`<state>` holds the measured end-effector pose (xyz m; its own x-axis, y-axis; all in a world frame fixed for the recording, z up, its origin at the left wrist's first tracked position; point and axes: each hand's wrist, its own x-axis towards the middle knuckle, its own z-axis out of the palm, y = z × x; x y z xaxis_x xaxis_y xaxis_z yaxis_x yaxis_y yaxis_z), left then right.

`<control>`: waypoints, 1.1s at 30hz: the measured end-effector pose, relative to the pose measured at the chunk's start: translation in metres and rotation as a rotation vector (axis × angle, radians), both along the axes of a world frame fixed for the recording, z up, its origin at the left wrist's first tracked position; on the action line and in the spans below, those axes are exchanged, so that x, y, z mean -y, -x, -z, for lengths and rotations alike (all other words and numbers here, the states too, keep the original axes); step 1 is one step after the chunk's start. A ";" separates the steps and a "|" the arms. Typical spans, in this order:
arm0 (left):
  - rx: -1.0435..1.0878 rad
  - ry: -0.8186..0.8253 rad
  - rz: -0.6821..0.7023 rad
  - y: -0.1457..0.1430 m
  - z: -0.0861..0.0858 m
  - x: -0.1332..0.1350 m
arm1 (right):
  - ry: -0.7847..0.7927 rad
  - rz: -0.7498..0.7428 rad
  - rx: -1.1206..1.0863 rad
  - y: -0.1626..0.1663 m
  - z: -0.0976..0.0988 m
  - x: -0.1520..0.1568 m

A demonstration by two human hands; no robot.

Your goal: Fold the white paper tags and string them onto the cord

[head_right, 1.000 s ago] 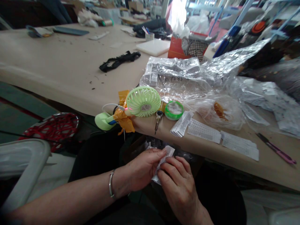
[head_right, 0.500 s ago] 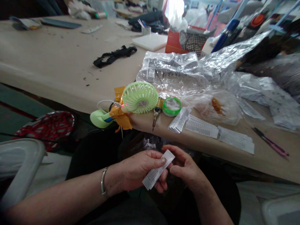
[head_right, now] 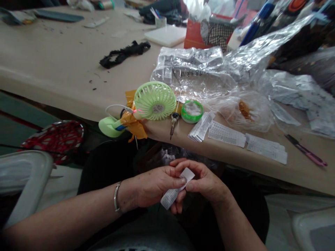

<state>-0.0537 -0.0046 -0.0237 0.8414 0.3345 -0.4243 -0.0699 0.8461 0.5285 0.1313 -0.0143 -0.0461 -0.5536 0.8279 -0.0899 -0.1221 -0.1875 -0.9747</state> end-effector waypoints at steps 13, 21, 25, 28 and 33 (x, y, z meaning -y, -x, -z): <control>-0.064 -0.020 -0.114 0.003 -0.001 -0.005 | -0.762 0.474 0.794 0.012 -0.015 0.023; -0.076 -0.008 -0.111 0.004 0.002 -0.005 | -0.756 0.464 0.780 0.014 -0.012 0.023; -0.056 -0.003 -0.122 0.006 0.003 -0.005 | -0.602 0.532 0.698 0.016 -0.008 0.024; -0.040 -0.016 -0.151 0.007 0.002 -0.005 | -0.348 0.601 0.551 0.021 -0.006 0.026; -0.094 -0.098 -0.220 0.005 0.001 -0.004 | 0.002 0.667 0.286 0.033 -0.003 0.022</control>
